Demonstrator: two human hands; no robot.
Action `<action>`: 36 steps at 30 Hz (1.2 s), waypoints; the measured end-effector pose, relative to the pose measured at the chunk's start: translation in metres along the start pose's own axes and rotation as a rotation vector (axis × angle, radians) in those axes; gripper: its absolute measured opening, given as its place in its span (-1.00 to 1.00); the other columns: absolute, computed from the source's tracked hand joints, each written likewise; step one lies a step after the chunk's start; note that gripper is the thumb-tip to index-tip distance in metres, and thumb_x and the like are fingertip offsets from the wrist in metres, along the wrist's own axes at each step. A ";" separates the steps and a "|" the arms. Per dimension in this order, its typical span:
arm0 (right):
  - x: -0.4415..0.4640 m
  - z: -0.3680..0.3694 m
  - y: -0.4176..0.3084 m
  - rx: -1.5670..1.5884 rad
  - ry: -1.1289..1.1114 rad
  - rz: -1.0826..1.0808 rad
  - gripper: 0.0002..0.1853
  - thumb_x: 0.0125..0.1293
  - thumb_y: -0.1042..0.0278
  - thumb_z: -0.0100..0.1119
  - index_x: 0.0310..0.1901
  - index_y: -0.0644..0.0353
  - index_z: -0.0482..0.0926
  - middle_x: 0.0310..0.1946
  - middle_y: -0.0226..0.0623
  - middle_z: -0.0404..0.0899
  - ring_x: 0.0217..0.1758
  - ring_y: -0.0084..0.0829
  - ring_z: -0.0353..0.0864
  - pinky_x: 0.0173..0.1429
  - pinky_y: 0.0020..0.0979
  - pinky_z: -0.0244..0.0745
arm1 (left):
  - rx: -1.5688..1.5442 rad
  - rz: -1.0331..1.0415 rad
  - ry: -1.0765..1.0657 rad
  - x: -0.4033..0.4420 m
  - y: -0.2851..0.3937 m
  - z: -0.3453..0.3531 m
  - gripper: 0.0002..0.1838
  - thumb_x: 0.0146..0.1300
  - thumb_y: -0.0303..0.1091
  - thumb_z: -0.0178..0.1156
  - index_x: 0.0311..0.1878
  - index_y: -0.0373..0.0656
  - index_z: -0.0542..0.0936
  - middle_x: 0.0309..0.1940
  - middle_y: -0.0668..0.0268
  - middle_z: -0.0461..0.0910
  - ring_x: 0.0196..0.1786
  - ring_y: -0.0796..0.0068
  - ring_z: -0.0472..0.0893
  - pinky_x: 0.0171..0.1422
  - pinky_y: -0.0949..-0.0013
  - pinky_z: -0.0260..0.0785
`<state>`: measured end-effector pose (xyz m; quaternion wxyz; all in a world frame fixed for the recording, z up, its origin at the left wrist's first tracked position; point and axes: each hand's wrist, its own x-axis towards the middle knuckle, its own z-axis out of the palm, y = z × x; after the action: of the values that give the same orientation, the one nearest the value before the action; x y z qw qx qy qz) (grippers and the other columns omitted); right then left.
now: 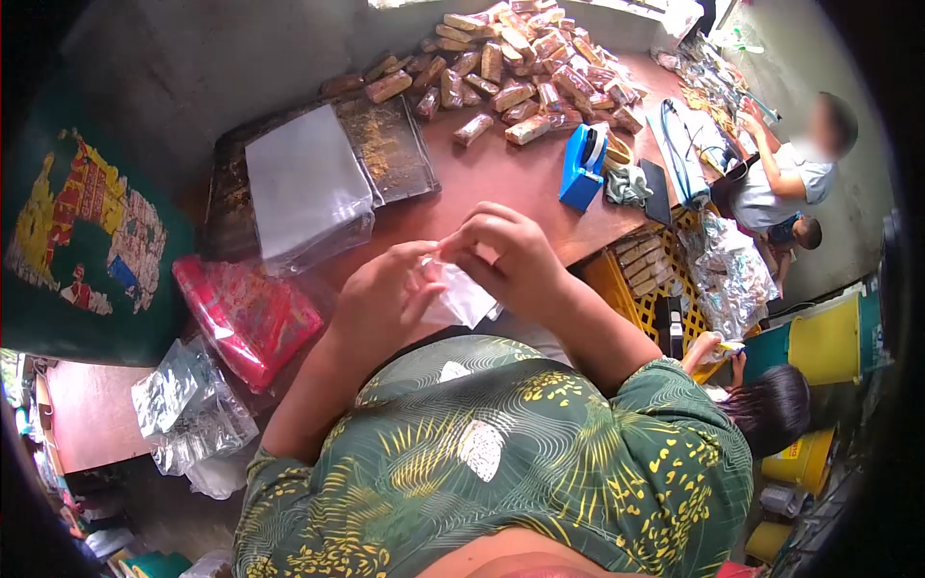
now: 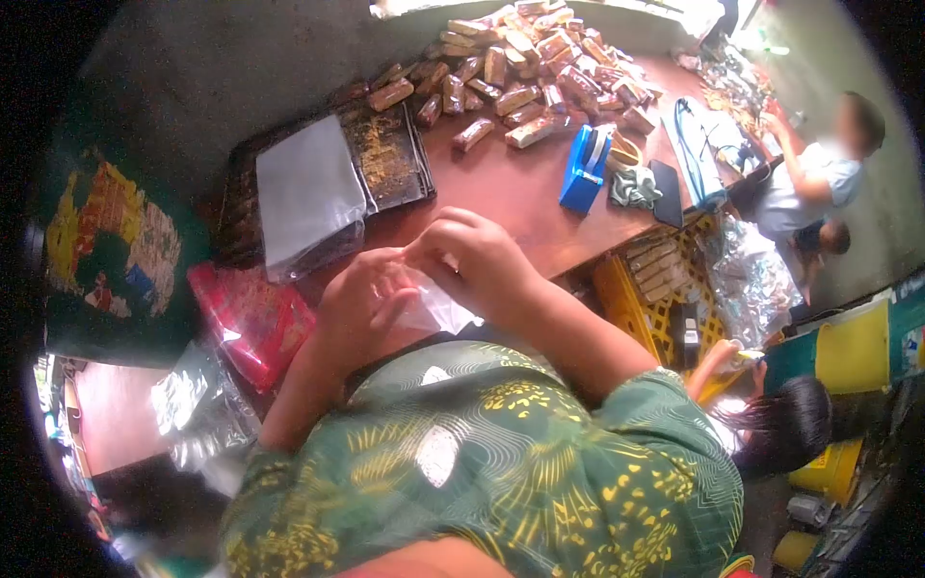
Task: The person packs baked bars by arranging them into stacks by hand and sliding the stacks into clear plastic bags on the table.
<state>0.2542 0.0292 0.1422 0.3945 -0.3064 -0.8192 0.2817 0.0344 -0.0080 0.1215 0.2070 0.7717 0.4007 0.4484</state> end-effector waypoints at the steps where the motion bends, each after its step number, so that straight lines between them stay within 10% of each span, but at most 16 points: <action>1: 0.005 -0.001 -0.002 -0.003 0.131 -0.086 -0.86 0.36 0.43 0.41 -0.29 0.28 0.66 -0.37 -0.17 0.62 -0.29 -0.15 0.63 -0.16 -0.21 0.55 | -0.018 -0.049 -0.018 -0.002 -0.002 -0.006 -0.69 0.35 -0.38 0.43 0.10 -0.17 0.63 -0.25 0.21 0.74 -0.27 0.40 0.71 -0.14 0.30 0.57; 5: -0.009 0.016 0.002 0.003 0.009 -0.108 -0.76 0.44 0.42 0.29 -0.38 0.30 0.51 -0.49 -0.04 0.45 -0.41 0.01 0.49 -0.29 -0.14 0.40 | -0.547 -0.291 0.036 -0.017 -0.007 0.002 -0.82 0.42 -0.45 0.37 0.02 -0.25 0.68 -0.20 0.31 0.75 -0.16 0.57 0.68 -0.06 0.41 0.53; 8: -0.003 0.010 0.008 -0.106 0.170 -0.151 -0.78 0.44 0.43 0.29 -0.36 0.31 0.53 -0.51 -0.09 0.45 -0.43 -0.02 0.48 -0.31 -0.16 0.40 | -0.846 -0.299 -0.525 -0.017 -0.015 0.007 -0.86 0.39 -0.43 0.40 -0.08 -0.28 0.73 -0.18 0.27 0.77 -0.12 0.55 0.68 0.01 0.38 0.52; 12: 0.000 -0.032 0.037 -0.264 0.390 -0.050 -0.70 0.42 0.30 0.40 -0.42 0.24 0.54 -0.55 -0.14 0.45 -0.43 -0.03 0.53 -0.28 -0.16 0.46 | -0.419 -0.315 -0.945 -0.009 0.009 0.006 -0.73 0.37 -0.28 0.45 0.07 -0.14 0.79 -0.21 0.14 0.76 -0.12 0.38 0.71 0.02 0.25 0.51; 15: -0.017 -0.052 0.084 -0.428 0.684 -0.127 -0.76 0.31 0.30 0.53 -0.26 0.20 0.62 -0.40 -0.32 0.59 -0.19 -0.28 0.64 -0.05 -0.29 0.54 | -0.179 -0.138 -0.751 -0.014 -0.024 -0.015 -0.76 0.46 -0.24 0.38 0.02 -0.18 0.78 -0.20 0.21 0.77 -0.12 0.46 0.70 0.00 0.29 0.51; 18: -0.052 -0.065 0.159 -0.416 0.990 0.240 -0.27 0.21 0.27 0.63 0.31 0.26 0.41 0.23 -0.05 0.42 0.26 -0.12 0.50 0.36 -0.11 0.47 | -0.683 -0.387 -0.030 -0.037 -0.043 -0.014 -0.85 0.49 -0.34 0.33 -0.04 -0.21 0.76 -0.12 0.24 0.80 -0.09 0.46 0.71 0.00 0.34 0.55; 19: -0.062 -0.067 0.183 -0.455 1.004 0.282 -0.16 0.17 0.24 0.66 0.38 0.30 0.33 0.26 0.02 0.37 0.30 -0.06 0.47 0.42 -0.10 0.43 | -0.435 -0.416 0.078 -0.041 -0.052 -0.016 -0.86 0.53 -0.36 0.28 -0.07 -0.21 0.75 -0.09 0.26 0.80 -0.06 0.45 0.72 0.05 0.35 0.57; 21: -0.078 -0.062 0.250 -0.202 1.049 0.292 0.06 0.09 0.17 0.72 0.48 0.39 0.21 0.29 0.11 0.35 0.37 0.01 0.44 0.53 -0.07 0.35 | -0.486 -0.412 0.130 -0.052 -0.082 0.006 -0.85 0.53 -0.34 0.29 -0.07 -0.21 0.75 -0.11 0.25 0.80 -0.09 0.46 0.72 0.03 0.34 0.57; 30: -0.084 -0.068 0.261 -0.518 0.925 0.372 -0.29 0.11 0.20 0.61 0.20 0.31 0.44 0.24 0.08 0.47 0.22 0.08 0.53 0.42 -0.05 0.40 | -0.260 -0.301 0.019 -0.053 -0.097 0.033 -0.79 0.49 -0.28 0.34 -0.03 -0.23 0.78 -0.28 0.27 0.76 -0.26 0.54 0.68 -0.13 0.37 0.53; 35: -0.117 -0.100 0.266 0.079 0.910 0.362 -0.33 0.51 -0.04 0.33 0.32 0.38 0.37 0.26 -0.02 0.51 0.26 -0.21 0.55 0.35 -0.17 0.48 | -0.335 -0.358 0.020 -0.062 -0.111 0.034 -0.81 0.47 -0.33 0.35 -0.02 -0.25 0.78 -0.28 0.24 0.76 -0.23 0.56 0.68 -0.12 0.39 0.54; 36: -0.117 -0.120 0.253 -0.001 0.919 0.335 -0.47 0.52 0.15 0.35 0.31 0.31 0.42 0.20 -0.15 0.56 0.18 -0.41 0.56 0.28 -0.34 0.50 | -0.317 -0.356 0.022 -0.061 -0.114 0.035 -0.81 0.46 -0.35 0.35 -0.02 -0.25 0.78 -0.27 0.24 0.77 -0.22 0.56 0.69 -0.11 0.40 0.54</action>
<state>0.4814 0.1361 -0.0272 0.6645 -0.5268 -0.4997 0.1766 -0.0017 0.0116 -0.0062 0.3970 0.6419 0.4574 0.4704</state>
